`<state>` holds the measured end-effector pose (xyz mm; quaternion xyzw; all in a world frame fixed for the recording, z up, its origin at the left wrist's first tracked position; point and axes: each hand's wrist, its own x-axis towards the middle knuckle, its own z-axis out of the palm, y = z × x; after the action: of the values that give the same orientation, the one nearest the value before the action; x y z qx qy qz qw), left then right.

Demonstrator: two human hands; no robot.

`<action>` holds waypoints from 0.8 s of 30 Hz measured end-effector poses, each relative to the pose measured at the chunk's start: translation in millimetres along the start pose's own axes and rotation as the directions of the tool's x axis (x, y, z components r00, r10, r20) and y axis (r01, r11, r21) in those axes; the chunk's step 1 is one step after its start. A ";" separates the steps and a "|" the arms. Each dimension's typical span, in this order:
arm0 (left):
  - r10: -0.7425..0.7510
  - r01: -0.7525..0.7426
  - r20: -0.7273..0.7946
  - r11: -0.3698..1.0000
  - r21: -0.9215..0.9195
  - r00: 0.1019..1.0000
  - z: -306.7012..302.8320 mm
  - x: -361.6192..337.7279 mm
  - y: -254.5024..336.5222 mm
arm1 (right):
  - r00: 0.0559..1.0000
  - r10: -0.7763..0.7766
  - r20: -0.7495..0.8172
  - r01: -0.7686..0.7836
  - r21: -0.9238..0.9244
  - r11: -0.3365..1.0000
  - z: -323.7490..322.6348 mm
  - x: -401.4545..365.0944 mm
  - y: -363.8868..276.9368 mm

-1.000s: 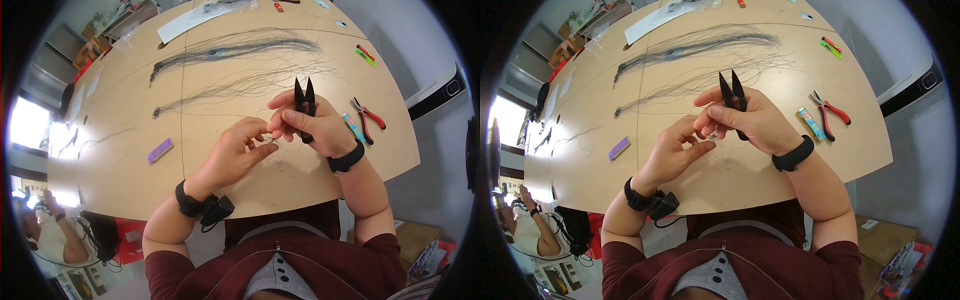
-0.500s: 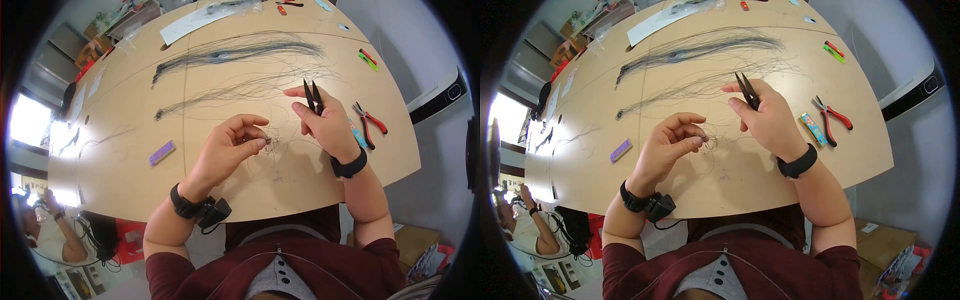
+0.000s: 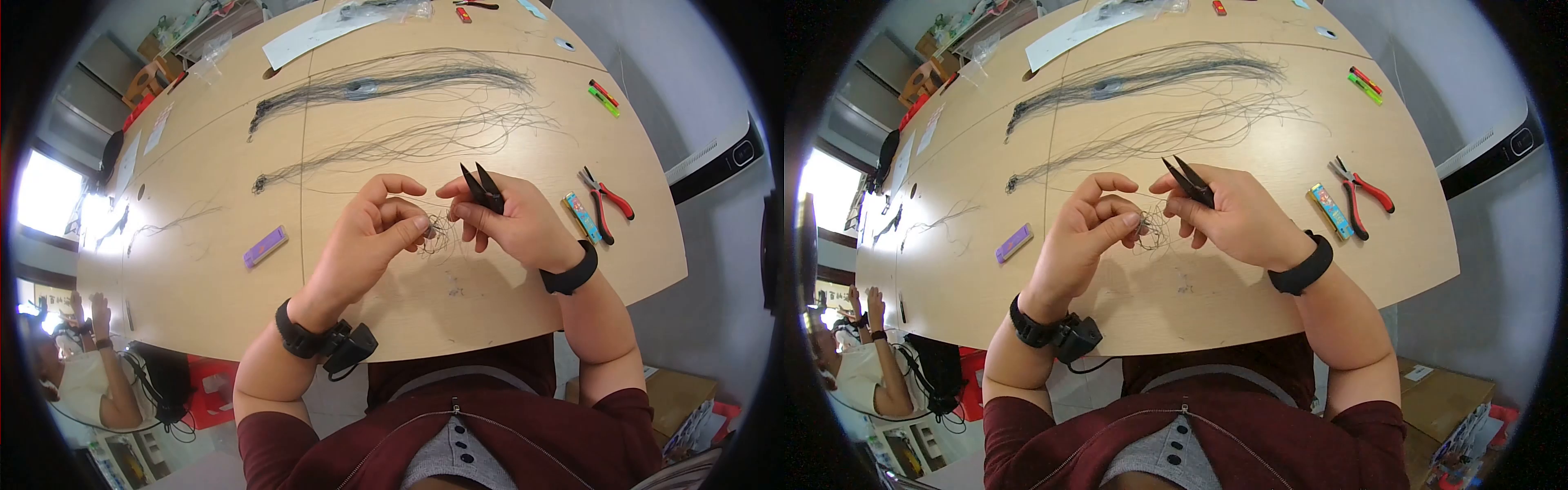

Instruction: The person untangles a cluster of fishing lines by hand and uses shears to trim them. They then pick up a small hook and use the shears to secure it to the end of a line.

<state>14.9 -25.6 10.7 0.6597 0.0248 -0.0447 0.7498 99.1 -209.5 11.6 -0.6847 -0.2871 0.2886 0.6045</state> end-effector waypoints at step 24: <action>0.029 -0.038 0.026 0.872 0.488 0.999 0.9 5.0 -13.4 | 0.994 -0.086 -0.067 0.093 0.100 0.991 -1.1 -1.9 1.2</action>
<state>18.5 -28.3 -2.9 0.8275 -0.0055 -0.0425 0.5598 98.6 -211.8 10.7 -0.6477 -0.2833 0.2542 0.6599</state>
